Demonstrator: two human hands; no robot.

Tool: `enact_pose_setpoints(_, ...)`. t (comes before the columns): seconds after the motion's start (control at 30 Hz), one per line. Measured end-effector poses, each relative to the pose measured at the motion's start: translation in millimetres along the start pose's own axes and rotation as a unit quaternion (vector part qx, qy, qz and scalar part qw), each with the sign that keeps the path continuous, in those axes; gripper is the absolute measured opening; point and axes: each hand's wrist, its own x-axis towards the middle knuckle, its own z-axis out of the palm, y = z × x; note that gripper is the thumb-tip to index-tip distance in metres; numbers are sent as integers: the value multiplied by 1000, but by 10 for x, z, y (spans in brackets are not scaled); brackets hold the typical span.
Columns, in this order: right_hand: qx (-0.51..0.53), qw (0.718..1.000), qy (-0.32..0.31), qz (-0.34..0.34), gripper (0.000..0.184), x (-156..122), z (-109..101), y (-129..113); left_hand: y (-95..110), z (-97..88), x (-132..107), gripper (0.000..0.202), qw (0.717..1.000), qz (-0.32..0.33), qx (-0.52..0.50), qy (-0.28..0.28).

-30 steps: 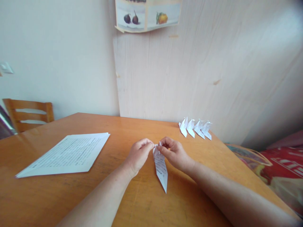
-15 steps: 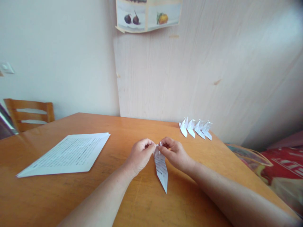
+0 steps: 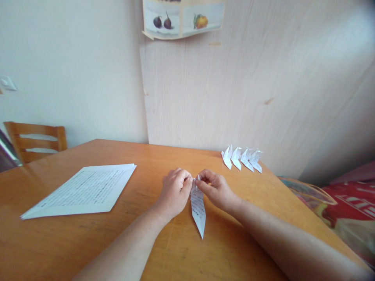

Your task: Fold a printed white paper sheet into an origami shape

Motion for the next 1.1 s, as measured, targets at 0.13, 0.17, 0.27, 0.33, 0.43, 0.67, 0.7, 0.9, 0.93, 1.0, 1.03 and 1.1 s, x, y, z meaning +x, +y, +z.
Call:
enact_pose_setpoints(0.13, -1, 1000, -2, 6, 16, -2, -6, 7, -12, -4, 8, 22, 1000, -25, -16, 3)
enact_pose_setpoints(0.17, -2, 1000, -2, 8, 16, -2, -9, 6, -21, -7, 13, 23, 999, -35, -24, 5)
enact_pose_setpoints(0.27, -4, 1000, -5, 9, 15, -3, -14, -1, -52, -7, 25, 27, 997, -63, -55, 5)
enact_pose_setpoints(0.33, -5, 1000, -7, 6, 14, -1, -13, -1, -63, 0, 27, 26, 995, -72, -74, -2)
enact_pose_setpoints(0.43, -11, 1000, -2, -2, 13, 2, -6, 10, -53, 12, 23, 23, 992, -72, -105, -14)
enact_pose_setpoints(0.67, -75, 995, 16, -58, 8, -25, -3, 22, 38, -30, 34, 21, 941, -185, -281, -29)
enact_pose_setpoints(0.7, -89, 993, 17, -70, 7, -34, -7, 16, 51, -38, 36, 21, 933, -199, -299, -32)
enact_pose_setpoints(0.9, -191, 972, 9, -138, 5, -74, -26, -40, 84, -50, 38, 22, 898, -250, -357, -54)
enact_pose_setpoints(0.93, -200, 970, 8, -141, 5, -76, -28, -45, 80, -48, 36, 21, 897, -252, -359, -57)
enact_pose_setpoints(1.0, -209, 967, 6, -143, 5, -76, -30, -49, 67, -44, 34, 19, 897, -254, -357, -60)
enact_pose_setpoints(1.03, -211, 967, 6, -143, 6, -75, -32, -50, 59, -41, 34, 18, 897, -254, -356, -61)
enact_pose_setpoints(1.1, -208, 968, 8, -141, 6, -73, -38, -51, 39, -34, 39, 17, 898, -255, -354, -61)
